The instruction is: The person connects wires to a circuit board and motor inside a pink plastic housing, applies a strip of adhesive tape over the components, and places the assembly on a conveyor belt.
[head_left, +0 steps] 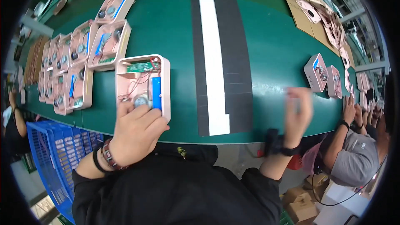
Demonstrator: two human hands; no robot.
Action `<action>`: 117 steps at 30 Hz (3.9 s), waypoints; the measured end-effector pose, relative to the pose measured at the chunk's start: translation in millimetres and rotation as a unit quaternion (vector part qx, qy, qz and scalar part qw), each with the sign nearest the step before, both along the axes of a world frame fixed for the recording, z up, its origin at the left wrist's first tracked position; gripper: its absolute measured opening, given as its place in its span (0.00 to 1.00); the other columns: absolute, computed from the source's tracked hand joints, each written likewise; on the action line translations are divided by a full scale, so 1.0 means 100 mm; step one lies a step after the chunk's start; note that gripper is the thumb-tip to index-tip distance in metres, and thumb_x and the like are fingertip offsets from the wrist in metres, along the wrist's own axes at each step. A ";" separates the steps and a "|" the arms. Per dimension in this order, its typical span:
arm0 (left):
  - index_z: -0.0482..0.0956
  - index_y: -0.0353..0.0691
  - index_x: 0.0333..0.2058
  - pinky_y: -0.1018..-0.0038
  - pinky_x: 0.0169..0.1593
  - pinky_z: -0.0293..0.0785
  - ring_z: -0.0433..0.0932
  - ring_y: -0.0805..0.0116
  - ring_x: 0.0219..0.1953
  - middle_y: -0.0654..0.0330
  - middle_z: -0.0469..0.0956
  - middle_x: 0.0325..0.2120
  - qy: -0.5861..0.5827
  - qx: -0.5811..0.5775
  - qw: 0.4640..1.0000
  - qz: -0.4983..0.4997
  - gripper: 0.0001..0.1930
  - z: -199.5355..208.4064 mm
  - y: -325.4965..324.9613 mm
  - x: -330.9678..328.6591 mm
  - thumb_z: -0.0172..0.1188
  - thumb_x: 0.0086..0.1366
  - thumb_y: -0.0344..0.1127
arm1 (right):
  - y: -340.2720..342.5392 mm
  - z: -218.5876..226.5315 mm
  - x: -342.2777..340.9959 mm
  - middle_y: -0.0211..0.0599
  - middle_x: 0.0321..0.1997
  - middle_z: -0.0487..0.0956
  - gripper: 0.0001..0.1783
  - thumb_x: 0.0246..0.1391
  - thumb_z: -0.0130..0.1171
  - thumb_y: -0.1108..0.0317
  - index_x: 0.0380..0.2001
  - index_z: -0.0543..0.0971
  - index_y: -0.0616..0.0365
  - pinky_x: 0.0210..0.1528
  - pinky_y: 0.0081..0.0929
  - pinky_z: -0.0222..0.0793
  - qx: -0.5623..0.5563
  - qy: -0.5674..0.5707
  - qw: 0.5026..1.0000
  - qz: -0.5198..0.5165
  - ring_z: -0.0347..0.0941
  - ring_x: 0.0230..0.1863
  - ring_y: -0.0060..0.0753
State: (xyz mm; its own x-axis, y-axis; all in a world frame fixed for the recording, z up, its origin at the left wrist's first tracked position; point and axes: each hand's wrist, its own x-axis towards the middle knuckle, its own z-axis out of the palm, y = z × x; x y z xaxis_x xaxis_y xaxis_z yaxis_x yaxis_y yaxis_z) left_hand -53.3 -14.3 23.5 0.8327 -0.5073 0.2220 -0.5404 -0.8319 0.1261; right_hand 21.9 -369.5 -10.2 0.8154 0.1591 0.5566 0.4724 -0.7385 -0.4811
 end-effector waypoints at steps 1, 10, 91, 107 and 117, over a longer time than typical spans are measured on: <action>0.72 0.47 0.28 0.67 0.39 0.57 0.69 0.69 0.31 0.69 0.69 0.25 0.018 -0.026 0.999 0.015 0.07 -0.12 -0.01 -0.10 0.63 0.52 0.33 | 0.32 0.06 -0.09 0.40 0.36 0.77 0.13 0.45 0.65 0.76 0.37 0.77 0.63 0.43 0.28 0.70 -0.065 0.042 0.992 0.095 0.74 0.38 0.40; 0.72 0.47 0.31 0.70 0.42 0.59 0.69 0.71 0.33 0.68 0.68 0.25 0.021 -0.054 0.997 -0.042 0.05 -0.47 0.02 -0.12 0.57 0.56 0.30 | 0.74 -0.20 -0.27 0.38 0.36 0.74 0.12 0.42 0.67 0.75 0.29 0.74 0.61 0.37 0.35 0.71 -0.181 0.143 0.945 0.231 0.71 0.36 0.43; 0.78 0.40 0.30 0.67 0.29 0.71 0.78 0.59 0.26 0.60 0.78 0.22 0.135 -0.271 0.951 0.063 0.05 -0.27 0.62 0.37 0.64 0.55 0.29 | 2.12 0.05 0.13 0.40 0.37 0.77 0.18 0.47 0.65 0.81 0.42 0.74 0.61 0.34 0.26 0.70 0.092 0.183 0.919 0.339 0.73 0.33 0.31; 0.75 0.37 0.30 0.67 0.33 0.70 0.75 0.58 0.29 0.59 0.75 0.25 0.150 -0.321 0.933 0.053 0.06 -0.26 0.66 0.41 0.64 0.56 0.29 | 2.18 0.01 0.20 0.40 0.36 0.79 0.21 0.47 0.65 0.81 0.46 0.72 0.61 0.27 0.23 0.70 0.016 0.125 0.911 0.393 0.75 0.27 0.31; 0.75 0.37 0.29 0.67 0.32 0.69 0.74 0.60 0.27 0.59 0.75 0.24 0.156 -0.328 0.931 0.036 0.06 -0.27 0.68 0.39 0.64 0.56 0.27 | 2.16 -0.03 0.17 0.34 0.30 0.82 0.39 0.42 0.69 0.82 0.60 0.67 0.57 0.23 0.19 0.67 -0.023 0.084 0.931 0.354 0.73 0.18 0.24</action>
State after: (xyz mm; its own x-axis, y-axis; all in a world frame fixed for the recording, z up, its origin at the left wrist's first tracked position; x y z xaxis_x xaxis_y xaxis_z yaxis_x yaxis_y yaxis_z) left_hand -13.9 54.0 -3.7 0.9354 -0.2877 0.2057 -0.3377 -0.5543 0.7607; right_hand 39.2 -153.0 -12.9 0.5723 0.7106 0.4093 0.7697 -0.2931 -0.5672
